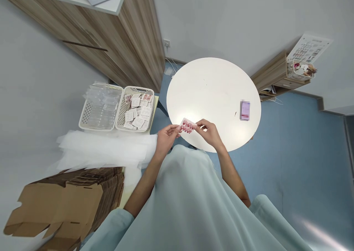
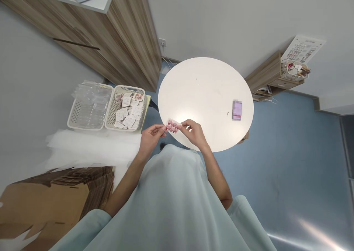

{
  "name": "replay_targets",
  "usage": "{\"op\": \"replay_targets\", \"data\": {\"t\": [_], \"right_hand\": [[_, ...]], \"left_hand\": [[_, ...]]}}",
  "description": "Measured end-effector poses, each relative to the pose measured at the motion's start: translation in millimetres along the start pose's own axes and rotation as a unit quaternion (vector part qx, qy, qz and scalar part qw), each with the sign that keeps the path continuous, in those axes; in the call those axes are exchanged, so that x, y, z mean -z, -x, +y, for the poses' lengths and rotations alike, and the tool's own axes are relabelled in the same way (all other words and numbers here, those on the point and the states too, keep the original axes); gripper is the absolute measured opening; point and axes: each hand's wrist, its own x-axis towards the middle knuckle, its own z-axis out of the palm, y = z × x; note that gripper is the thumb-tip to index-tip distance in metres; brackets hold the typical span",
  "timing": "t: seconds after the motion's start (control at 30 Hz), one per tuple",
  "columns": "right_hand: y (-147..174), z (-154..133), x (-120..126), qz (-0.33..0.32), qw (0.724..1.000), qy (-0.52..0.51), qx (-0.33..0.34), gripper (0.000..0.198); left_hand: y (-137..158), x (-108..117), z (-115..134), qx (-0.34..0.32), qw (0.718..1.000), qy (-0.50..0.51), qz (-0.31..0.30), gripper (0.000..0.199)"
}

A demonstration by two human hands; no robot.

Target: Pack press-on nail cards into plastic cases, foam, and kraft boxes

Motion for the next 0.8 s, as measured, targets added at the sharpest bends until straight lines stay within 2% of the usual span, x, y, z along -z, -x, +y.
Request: {"op": "replay_targets", "data": {"t": [0.27,0.5,0.63,0.8], "right_hand": [[4,2,6,-0.005,0.999,-0.035,-0.026,0.040],[10,8,9,0.000,0.988,-0.148,-0.043,0.037],[15,8,14,0.014,0.987,-0.151,-0.046,0.036],[23,13,15,-0.007,0.989,-0.141,-0.049,0.031]], "left_hand": [[-4,-8,0,-0.009,1.000,-0.020,-0.019,0.050],[-3,-17,5,-0.024,0.999,-0.013,-0.026,0.047],[-4,-22,11,-0.018,0.999,-0.008,-0.027,0.052],[-9,-27,15,-0.006,1.000,0.003,-0.020,0.051]]}}
